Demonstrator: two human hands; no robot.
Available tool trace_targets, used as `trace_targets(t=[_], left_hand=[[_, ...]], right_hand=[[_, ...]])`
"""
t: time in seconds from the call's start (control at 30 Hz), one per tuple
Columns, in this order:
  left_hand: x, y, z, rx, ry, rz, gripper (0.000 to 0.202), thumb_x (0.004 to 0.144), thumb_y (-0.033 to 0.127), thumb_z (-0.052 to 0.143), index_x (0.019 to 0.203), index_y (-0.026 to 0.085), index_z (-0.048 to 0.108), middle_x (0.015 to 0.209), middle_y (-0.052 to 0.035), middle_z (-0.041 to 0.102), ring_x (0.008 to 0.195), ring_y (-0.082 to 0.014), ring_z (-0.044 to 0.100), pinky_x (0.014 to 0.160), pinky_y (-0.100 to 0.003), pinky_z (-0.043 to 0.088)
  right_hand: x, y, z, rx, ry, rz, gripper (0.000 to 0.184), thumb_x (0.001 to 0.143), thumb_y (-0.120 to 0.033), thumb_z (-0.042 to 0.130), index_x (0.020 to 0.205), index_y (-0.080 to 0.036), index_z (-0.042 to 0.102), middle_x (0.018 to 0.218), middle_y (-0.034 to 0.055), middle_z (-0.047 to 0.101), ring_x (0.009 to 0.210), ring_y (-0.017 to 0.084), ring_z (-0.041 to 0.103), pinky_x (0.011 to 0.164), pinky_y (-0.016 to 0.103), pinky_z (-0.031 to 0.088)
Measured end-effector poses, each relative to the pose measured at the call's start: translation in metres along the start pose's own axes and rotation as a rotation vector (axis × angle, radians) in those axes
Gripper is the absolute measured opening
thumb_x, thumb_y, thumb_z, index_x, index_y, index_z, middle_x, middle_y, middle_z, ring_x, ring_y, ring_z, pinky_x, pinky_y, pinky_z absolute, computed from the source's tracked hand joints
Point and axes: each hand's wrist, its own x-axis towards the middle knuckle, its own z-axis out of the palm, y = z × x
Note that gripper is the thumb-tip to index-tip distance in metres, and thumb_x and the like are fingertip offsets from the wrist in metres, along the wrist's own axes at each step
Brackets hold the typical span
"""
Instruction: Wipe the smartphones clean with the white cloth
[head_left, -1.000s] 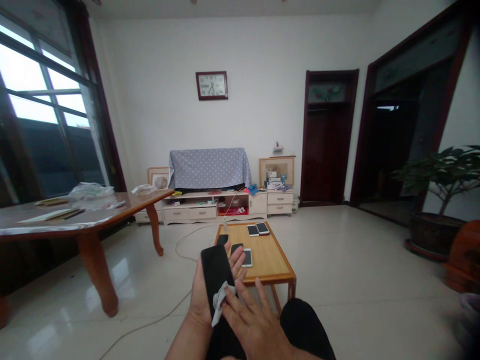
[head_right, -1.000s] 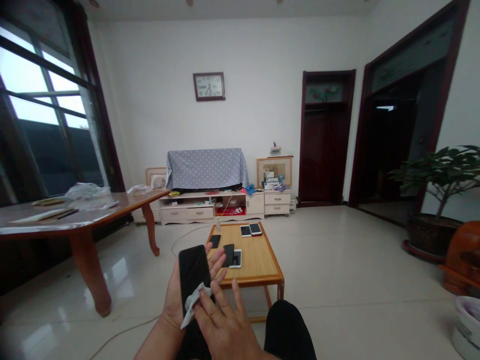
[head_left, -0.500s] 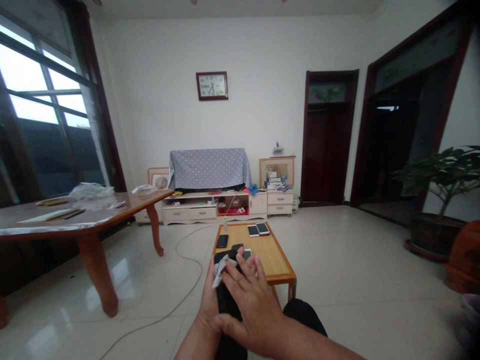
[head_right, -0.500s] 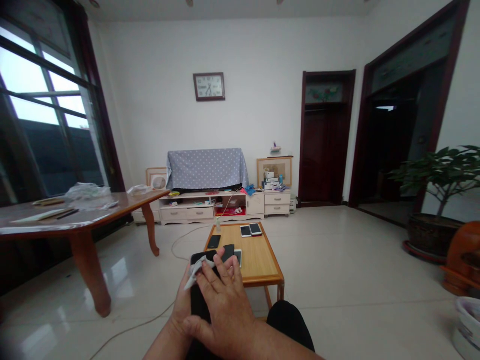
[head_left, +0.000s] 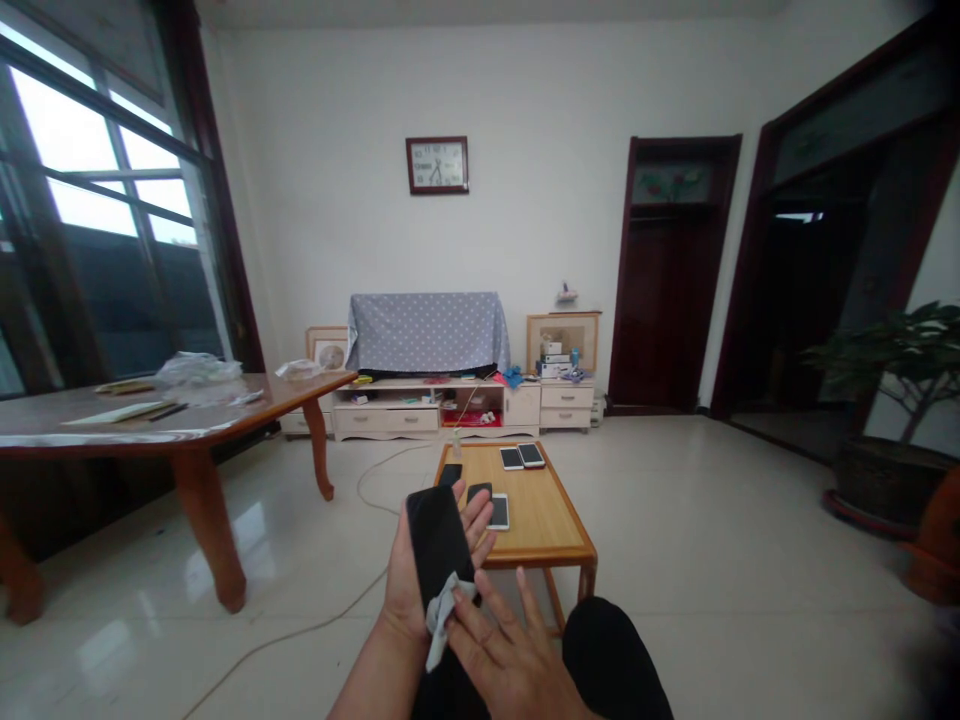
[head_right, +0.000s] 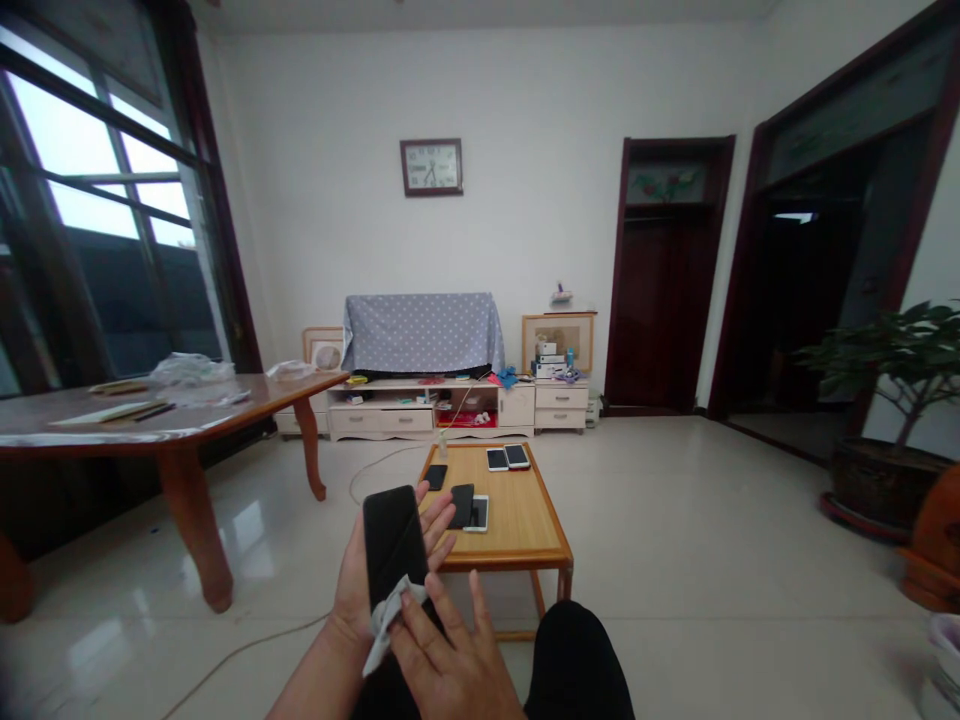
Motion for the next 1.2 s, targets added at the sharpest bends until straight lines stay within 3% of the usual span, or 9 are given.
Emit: trace_targets(t=[0.1, 0.3, 0.4, 0.57, 0.7, 0.83, 1.03, 1.1, 1.2], left_hand=[[-0.002, 0.000, 0.000, -0.011, 0.019, 0.045, 0.076, 0.094, 0.070, 0.029, 0.156, 0.026, 0.029, 0.160, -0.0161, 0.036, 0.150, -0.0313, 0.028, 0.122, -0.054, 0.016], [0.004, -0.031, 0.005, -0.020, -0.069, -0.077, 0.080, 0.093, 0.072, 0.027, 0.153, 0.021, 0.038, 0.157, -0.0153, 0.042, 0.148, -0.0319, 0.032, 0.124, -0.052, 0.012], [0.006, -0.029, 0.002, -0.026, -0.102, -0.068, 0.082, 0.092, 0.074, 0.027, 0.154, 0.022, 0.037, 0.159, -0.0149, 0.039, 0.149, -0.0326, 0.029, 0.124, -0.054, 0.010], [0.000, -0.003, -0.004, -0.002, -0.010, -0.005, 0.078, 0.094, 0.071, 0.029, 0.157, 0.025, 0.026, 0.161, -0.0186, 0.034, 0.149, -0.0333, 0.028, 0.122, -0.057, 0.014], [0.000, -0.016, -0.002, -0.009, 0.016, -0.012, 0.078, 0.094, 0.070, 0.031, 0.156, 0.022, 0.031, 0.158, -0.0197, 0.039, 0.149, -0.0329, 0.031, 0.123, -0.054, 0.014], [0.004, -0.038, 0.000, -0.049, -0.086, -0.075, 0.082, 0.091, 0.074, 0.029, 0.153, 0.021, 0.039, 0.157, -0.0152, 0.042, 0.150, -0.0329, 0.028, 0.124, -0.053, 0.011], [0.000, -0.014, -0.005, -0.004, -0.013, -0.033, 0.075, 0.095, 0.069, 0.027, 0.155, 0.025, 0.033, 0.160, -0.0166, 0.035, 0.149, -0.0341, 0.030, 0.122, -0.058, 0.014], [-0.002, -0.010, -0.005, 0.004, 0.002, -0.009, 0.079, 0.093, 0.071, 0.029, 0.155, 0.023, 0.033, 0.160, -0.0183, 0.036, 0.148, -0.0339, 0.031, 0.123, -0.057, 0.014], [0.000, -0.021, -0.002, 0.001, -0.032, -0.029, 0.079, 0.093, 0.072, 0.028, 0.154, 0.022, 0.037, 0.158, -0.0167, 0.041, 0.149, -0.0324, 0.030, 0.124, -0.054, 0.011]], right_hand=[[-0.002, 0.008, -0.001, 0.022, -0.046, 0.050, 0.080, 0.092, -0.070, 0.051, 0.154, -0.020, 0.039, 0.153, 0.0095, 0.048, 0.147, 0.035, 0.032, 0.120, 0.064, 0.016], [0.044, 0.024, -0.026, 0.120, -0.094, 0.275, 0.075, 0.096, -0.060, 0.050, 0.157, -0.022, 0.031, 0.163, 0.0074, 0.029, 0.152, 0.037, 0.015, 0.118, 0.071, 0.009], [0.047, 0.017, -0.024, 0.126, -0.101, 0.216, 0.078, 0.095, -0.064, 0.048, 0.158, -0.021, 0.030, 0.163, 0.0063, 0.028, 0.153, 0.037, 0.013, 0.118, 0.070, 0.012], [0.014, 0.005, -0.005, 0.061, -0.056, -0.011, 0.081, 0.094, -0.066, 0.050, 0.156, -0.018, 0.033, 0.158, 0.0078, 0.038, 0.149, 0.036, 0.027, 0.121, 0.066, 0.009], [0.018, 0.014, -0.010, 0.079, -0.095, 0.130, 0.075, 0.096, -0.059, 0.051, 0.157, -0.018, 0.031, 0.161, 0.0083, 0.033, 0.150, 0.036, 0.024, 0.120, 0.067, 0.007], [0.042, 0.020, -0.021, 0.106, -0.053, 0.249, 0.071, 0.097, -0.054, 0.052, 0.156, -0.019, 0.033, 0.161, 0.0085, 0.032, 0.152, 0.036, 0.017, 0.120, 0.068, 0.009], [0.018, 0.005, 0.000, 0.042, 0.058, 0.011, 0.079, 0.092, -0.068, 0.052, 0.151, -0.016, 0.043, 0.154, 0.0090, 0.044, 0.149, 0.034, 0.028, 0.121, 0.057, -0.013], [0.013, 0.007, 0.001, 0.044, 0.050, 0.031, 0.076, 0.093, -0.064, 0.054, 0.151, -0.017, 0.043, 0.153, 0.0085, 0.047, 0.149, 0.033, 0.028, 0.121, 0.057, -0.013], [0.025, 0.018, -0.008, 0.091, -0.017, 0.196, 0.071, 0.096, -0.054, 0.055, 0.155, -0.019, 0.036, 0.159, 0.0081, 0.038, 0.151, 0.034, 0.022, 0.121, 0.064, -0.002]])
